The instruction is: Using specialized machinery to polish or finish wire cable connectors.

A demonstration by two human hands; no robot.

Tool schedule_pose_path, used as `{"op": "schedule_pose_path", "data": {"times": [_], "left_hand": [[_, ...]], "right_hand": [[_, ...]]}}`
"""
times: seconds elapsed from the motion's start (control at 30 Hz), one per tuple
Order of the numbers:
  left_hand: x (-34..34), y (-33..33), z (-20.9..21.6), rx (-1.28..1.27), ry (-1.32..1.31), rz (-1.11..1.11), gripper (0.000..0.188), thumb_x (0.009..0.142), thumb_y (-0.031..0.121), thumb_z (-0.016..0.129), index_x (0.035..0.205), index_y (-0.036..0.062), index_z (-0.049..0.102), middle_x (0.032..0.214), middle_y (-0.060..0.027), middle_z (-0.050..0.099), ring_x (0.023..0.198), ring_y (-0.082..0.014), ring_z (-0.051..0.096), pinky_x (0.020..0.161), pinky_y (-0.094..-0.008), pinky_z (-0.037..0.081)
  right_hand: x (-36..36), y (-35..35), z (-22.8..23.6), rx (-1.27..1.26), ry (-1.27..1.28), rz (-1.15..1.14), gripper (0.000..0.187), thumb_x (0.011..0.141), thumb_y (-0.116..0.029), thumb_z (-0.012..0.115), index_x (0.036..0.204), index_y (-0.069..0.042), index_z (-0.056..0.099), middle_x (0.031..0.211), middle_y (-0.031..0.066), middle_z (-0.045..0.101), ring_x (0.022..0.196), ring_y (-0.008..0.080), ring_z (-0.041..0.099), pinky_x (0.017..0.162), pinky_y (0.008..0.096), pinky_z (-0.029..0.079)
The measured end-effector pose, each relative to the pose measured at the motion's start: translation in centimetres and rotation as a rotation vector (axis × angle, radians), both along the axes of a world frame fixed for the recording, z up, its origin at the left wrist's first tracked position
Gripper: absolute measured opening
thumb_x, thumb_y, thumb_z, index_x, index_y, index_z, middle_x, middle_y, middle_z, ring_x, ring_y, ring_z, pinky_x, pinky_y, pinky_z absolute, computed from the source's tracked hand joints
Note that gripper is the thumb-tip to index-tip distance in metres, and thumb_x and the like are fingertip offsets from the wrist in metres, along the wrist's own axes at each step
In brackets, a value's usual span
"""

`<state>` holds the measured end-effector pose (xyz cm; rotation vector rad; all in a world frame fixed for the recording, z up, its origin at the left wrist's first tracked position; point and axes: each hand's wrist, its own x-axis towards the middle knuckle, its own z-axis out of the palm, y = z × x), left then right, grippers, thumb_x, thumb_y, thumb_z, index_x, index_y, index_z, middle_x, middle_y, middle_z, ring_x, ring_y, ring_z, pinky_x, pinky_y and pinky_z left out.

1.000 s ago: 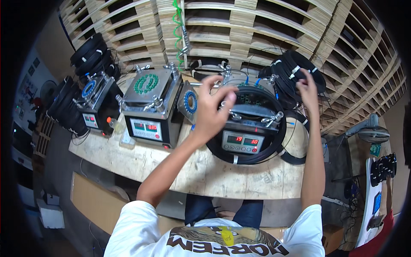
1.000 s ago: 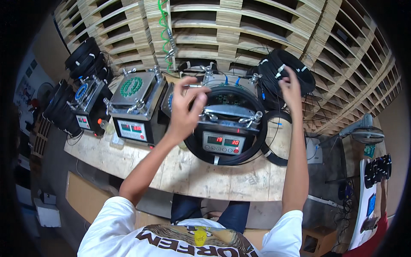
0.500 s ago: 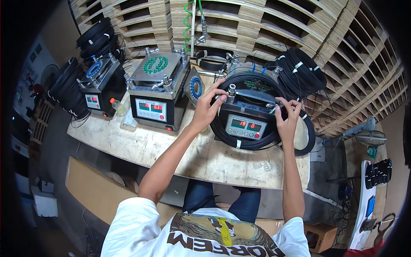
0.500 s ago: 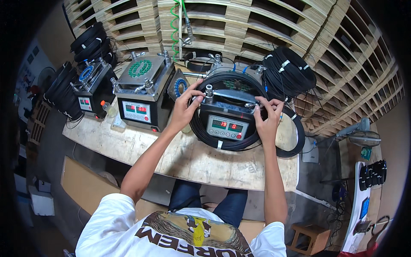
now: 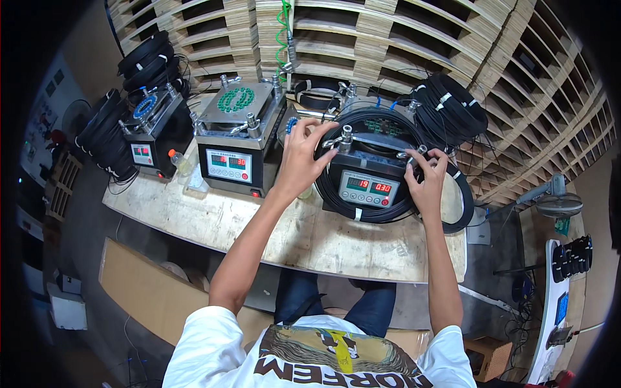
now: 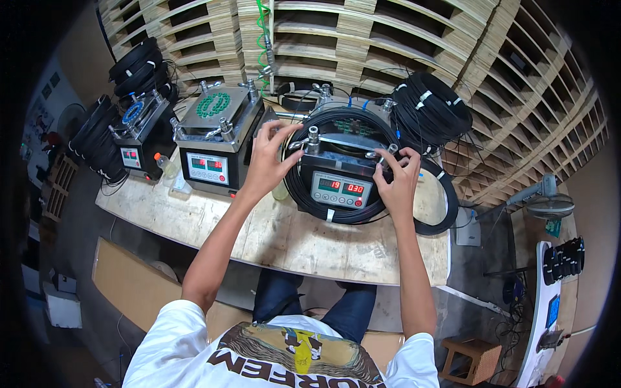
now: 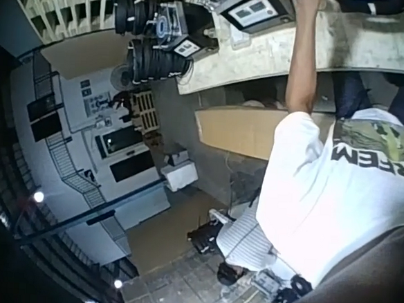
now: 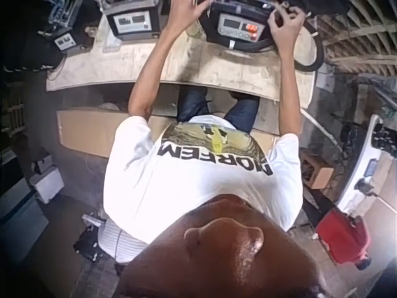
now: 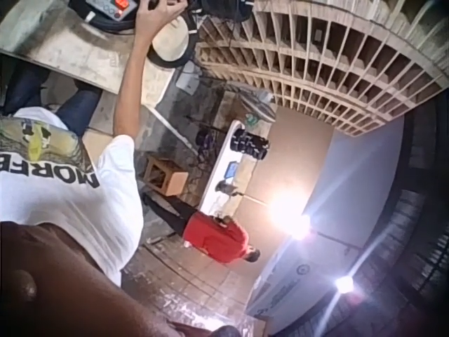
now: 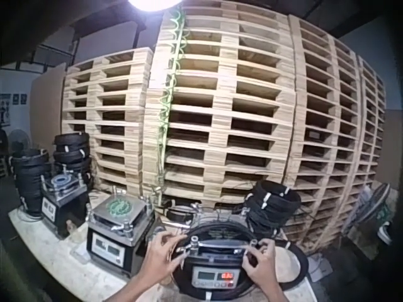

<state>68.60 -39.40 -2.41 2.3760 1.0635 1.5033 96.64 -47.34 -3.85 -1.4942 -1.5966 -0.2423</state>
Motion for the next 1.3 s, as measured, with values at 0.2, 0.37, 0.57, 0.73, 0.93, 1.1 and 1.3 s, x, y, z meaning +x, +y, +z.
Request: {"op": "schedule_pose_path", "data": {"times": [0.2,0.37,0.57,0.73,0.93,1.1,1.3], "left_hand": [[-1.1,1.4,-0.9,-0.559,-0.013,-0.170,0.039,0.084,0.018,0.073,0.121,0.0092,0.063,0.096,-0.0126,0.059,0.090,-0.0285,0.059,0.081,-0.0391,0.047],[0.0,-0.5,-0.1,0.140,-0.014,0.004,0.034,0.091,0.025,0.069,0.116,0.0045,0.063,0.082,-0.0124,0.059,0.077,-0.0270,0.060,0.071,-0.0371,0.049],[0.9,1.6,-0.7,-0.327,-0.117,-0.243,0.017,0.096,0.015,0.061,0.102,-0.0014,0.059,0.078,-0.0209,0.065,0.069,-0.0351,0.063,0.064,-0.0396,0.047],[0.7,2.1,-1.9,-0.264,-0.150,-0.254,0.016,0.098,0.011,0.058,0.096,-0.0048,0.056,0.079,-0.0201,0.064,0.068,-0.0290,0.062,0.064,-0.0351,0.047],[1.5,1.9,-1.7,-0.233,-0.082,-0.183,0.014,0.098,0.008,0.058,0.095,-0.0046,0.054,0.078,-0.0195,0.064,0.067,-0.0268,0.062,0.064,-0.0343,0.048],[1.9,1.5,-1.3,-0.280,-0.054,-0.156,0.015,0.099,0.010,0.058,0.094,-0.0042,0.053,0.077,-0.0188,0.064,0.065,-0.0269,0.061,0.063,-0.0340,0.048],[1.9,1.8,-2.0,-0.242,-0.072,-0.122,0.019,0.100,0.014,0.057,0.095,-0.0039,0.055,0.080,-0.0182,0.065,0.067,-0.0274,0.062,0.063,-0.0342,0.047]], "right_hand": [[-0.9,0.1,-0.2,0.027,-0.078,-0.065,0.035,0.076,-0.011,0.072,0.111,-0.016,0.071,0.114,0.0136,0.045,0.097,0.0279,0.048,0.091,0.0393,0.041],[-0.6,-0.2,-0.2,0.003,-0.052,-0.081,0.037,0.076,-0.013,0.073,0.113,-0.018,0.071,0.116,0.0134,0.045,0.098,0.0280,0.048,0.093,0.0408,0.040],[-1.8,-1.2,0.5,-0.029,-0.085,-0.177,0.039,0.078,-0.020,0.074,0.118,-0.021,0.069,0.113,0.0134,0.046,0.101,0.0284,0.049,0.093,0.0429,0.039],[-3.6,-1.0,0.2,-0.099,-0.064,-0.175,0.041,0.080,-0.032,0.077,0.117,-0.020,0.066,0.100,0.0106,0.045,0.099,0.0292,0.047,0.088,0.0444,0.037],[-1.8,-0.2,0.0,-0.055,0.024,-0.089,0.030,0.076,-0.022,0.077,0.099,-0.011,0.059,0.097,0.0102,0.046,0.097,0.0298,0.049,0.082,0.0454,0.040],[1.5,-0.9,-0.4,0.019,0.439,0.081,0.020,0.078,0.000,0.071,0.082,-0.001,0.052,0.085,0.0075,0.045,0.072,0.0191,0.053,0.064,0.0306,0.046],[3.1,-0.3,-1.6,0.074,0.570,0.105,0.010,0.093,-0.005,0.061,0.099,-0.001,0.054,0.084,0.0070,0.058,0.073,0.0126,0.055,0.062,0.0283,0.045]]}}
